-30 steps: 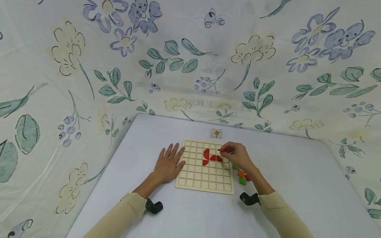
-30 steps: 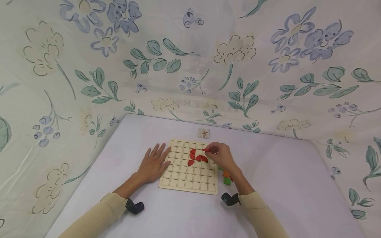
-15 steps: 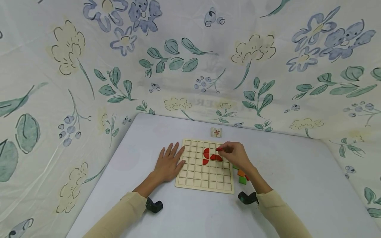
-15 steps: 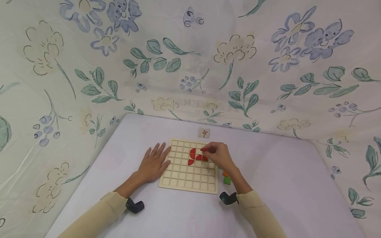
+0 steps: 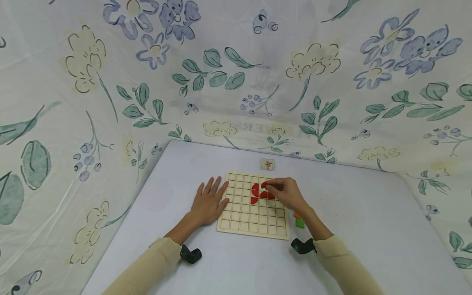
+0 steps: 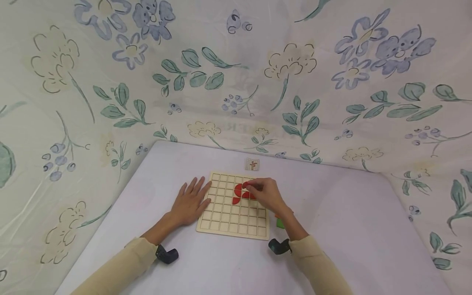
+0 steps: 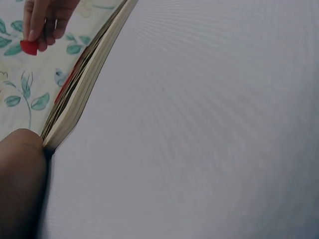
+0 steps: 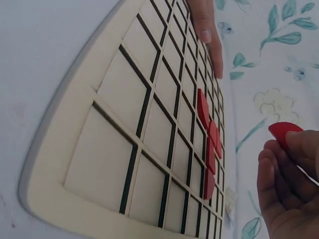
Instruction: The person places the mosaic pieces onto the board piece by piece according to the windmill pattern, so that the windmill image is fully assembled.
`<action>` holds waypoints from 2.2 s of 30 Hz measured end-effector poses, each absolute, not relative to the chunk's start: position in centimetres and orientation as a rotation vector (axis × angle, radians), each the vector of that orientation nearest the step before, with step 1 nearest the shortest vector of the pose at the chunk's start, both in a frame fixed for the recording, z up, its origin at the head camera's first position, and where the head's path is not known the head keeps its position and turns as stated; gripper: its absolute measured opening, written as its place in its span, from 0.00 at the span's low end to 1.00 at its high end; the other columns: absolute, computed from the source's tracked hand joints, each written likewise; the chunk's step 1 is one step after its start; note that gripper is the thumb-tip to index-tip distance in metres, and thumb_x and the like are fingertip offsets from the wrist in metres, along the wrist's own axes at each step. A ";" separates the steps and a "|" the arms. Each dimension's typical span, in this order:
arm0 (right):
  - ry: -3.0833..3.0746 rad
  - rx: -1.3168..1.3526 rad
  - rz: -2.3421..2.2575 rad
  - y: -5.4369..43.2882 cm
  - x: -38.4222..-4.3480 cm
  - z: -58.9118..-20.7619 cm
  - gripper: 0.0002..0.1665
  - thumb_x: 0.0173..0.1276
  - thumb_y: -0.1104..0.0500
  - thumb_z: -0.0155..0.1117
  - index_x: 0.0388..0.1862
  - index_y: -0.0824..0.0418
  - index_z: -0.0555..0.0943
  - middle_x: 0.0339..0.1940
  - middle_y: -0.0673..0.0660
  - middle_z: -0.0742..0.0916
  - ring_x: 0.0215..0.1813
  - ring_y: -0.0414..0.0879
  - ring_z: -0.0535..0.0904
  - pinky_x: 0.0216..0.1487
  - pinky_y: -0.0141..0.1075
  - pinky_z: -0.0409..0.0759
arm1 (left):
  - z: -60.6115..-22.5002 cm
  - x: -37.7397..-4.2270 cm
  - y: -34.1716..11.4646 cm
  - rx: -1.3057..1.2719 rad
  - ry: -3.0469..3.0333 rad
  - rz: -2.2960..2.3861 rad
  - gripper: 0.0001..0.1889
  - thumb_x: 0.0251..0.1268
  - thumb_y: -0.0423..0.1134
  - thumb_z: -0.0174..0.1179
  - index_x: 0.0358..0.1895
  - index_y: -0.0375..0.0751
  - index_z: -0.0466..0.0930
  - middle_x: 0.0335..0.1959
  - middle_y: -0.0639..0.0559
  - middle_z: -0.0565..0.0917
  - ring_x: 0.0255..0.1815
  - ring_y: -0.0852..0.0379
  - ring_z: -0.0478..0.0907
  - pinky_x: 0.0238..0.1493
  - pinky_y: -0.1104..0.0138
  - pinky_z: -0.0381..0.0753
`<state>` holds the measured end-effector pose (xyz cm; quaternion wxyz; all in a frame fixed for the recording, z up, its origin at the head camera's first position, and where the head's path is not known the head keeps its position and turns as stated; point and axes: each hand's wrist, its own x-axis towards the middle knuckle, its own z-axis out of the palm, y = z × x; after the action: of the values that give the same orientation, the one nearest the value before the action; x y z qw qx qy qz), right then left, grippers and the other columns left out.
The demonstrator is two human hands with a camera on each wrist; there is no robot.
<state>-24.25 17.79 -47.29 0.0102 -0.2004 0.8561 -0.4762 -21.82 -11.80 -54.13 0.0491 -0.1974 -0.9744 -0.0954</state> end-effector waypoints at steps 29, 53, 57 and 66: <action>2.831 -0.868 -0.960 11.9 -24.9 -49.7 0.03 0.63 0.62 0.71 0.35 0.60 0.89 0.30 0.48 0.86 0.29 0.36 0.78 0.32 0.31 0.77 | -54.1 -21.9 -11.9 -0.607 -2.959 -0.267 0.32 0.79 0.57 0.36 0.80 0.49 0.49 0.79 0.42 0.50 0.78 0.40 0.42 0.72 0.42 0.43; 3.043 -0.860 -0.691 11.4 -23.9 -49.8 0.08 0.62 0.52 0.74 0.29 0.55 0.88 0.23 0.43 0.78 0.24 0.37 0.70 0.25 0.31 0.70 | -54.4 -22.0 -11.9 -0.605 -2.949 -0.288 0.32 0.79 0.57 0.36 0.80 0.49 0.49 0.79 0.42 0.50 0.78 0.40 0.42 0.72 0.42 0.42; 3.054 -0.848 -0.702 11.8 -23.8 -49.9 0.08 0.62 0.51 0.74 0.30 0.54 0.88 0.22 0.43 0.78 0.24 0.37 0.69 0.25 0.32 0.69 | -54.4 -22.1 -11.9 -0.600 -2.956 -0.281 0.33 0.79 0.57 0.36 0.80 0.49 0.49 0.79 0.42 0.49 0.78 0.40 0.42 0.72 0.42 0.41; 3.065 -0.780 -0.782 13.0 -23.2 -49.6 0.04 0.62 0.55 0.73 0.32 0.54 0.88 0.26 0.43 0.82 0.29 0.37 0.75 0.29 0.32 0.75 | -54.3 -22.0 -11.7 -0.589 -2.976 -0.273 0.33 0.79 0.58 0.36 0.80 0.49 0.49 0.79 0.42 0.49 0.78 0.40 0.41 0.72 0.42 0.41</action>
<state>-23.17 12.97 -49.57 -0.0583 -0.2389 0.9392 -0.2397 -22.03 -11.67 -54.29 0.0477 -0.1930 -0.9759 -0.0894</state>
